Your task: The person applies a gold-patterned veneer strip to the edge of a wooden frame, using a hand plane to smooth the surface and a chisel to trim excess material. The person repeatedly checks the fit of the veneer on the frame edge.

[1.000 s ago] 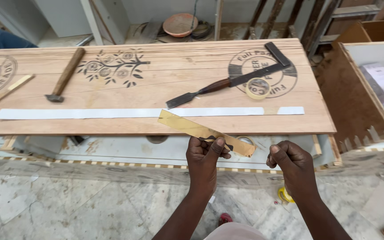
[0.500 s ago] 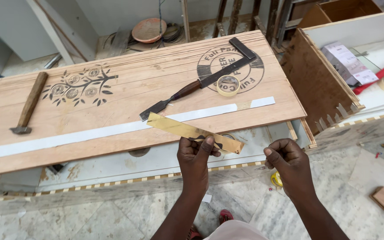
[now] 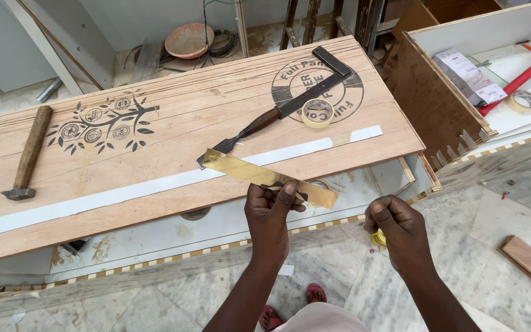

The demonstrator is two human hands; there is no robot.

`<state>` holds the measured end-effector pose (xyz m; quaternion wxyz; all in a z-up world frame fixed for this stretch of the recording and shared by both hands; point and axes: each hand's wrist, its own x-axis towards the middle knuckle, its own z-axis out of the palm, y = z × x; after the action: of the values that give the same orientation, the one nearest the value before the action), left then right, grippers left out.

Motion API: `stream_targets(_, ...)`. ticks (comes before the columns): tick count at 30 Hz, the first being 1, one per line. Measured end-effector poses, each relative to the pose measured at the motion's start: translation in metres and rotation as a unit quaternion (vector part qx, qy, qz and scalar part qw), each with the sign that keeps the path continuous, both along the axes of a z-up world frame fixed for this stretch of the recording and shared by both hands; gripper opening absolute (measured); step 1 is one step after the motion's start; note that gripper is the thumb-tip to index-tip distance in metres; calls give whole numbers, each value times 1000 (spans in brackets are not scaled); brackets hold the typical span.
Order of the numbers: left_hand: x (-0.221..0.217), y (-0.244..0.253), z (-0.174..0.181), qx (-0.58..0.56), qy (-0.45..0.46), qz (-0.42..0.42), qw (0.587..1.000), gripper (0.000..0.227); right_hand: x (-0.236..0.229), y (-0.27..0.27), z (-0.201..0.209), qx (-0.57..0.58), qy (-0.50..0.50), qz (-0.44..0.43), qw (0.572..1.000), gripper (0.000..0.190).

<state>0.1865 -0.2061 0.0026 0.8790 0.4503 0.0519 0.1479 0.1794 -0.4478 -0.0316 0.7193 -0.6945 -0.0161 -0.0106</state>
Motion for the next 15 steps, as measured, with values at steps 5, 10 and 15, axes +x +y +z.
stream_targets(5,-2,13,1,-37,2,-14,999,25,-7,22,12,-26,10,-15,999,23)
stream_targets(10,-7,23,3,-36,1,-21,999,25,-10,55,41,-42,15,-4,999,19)
stream_targets(15,-15,31,4,-43,-9,-26,999,25,-9,78,50,-69,0,18,997,20)
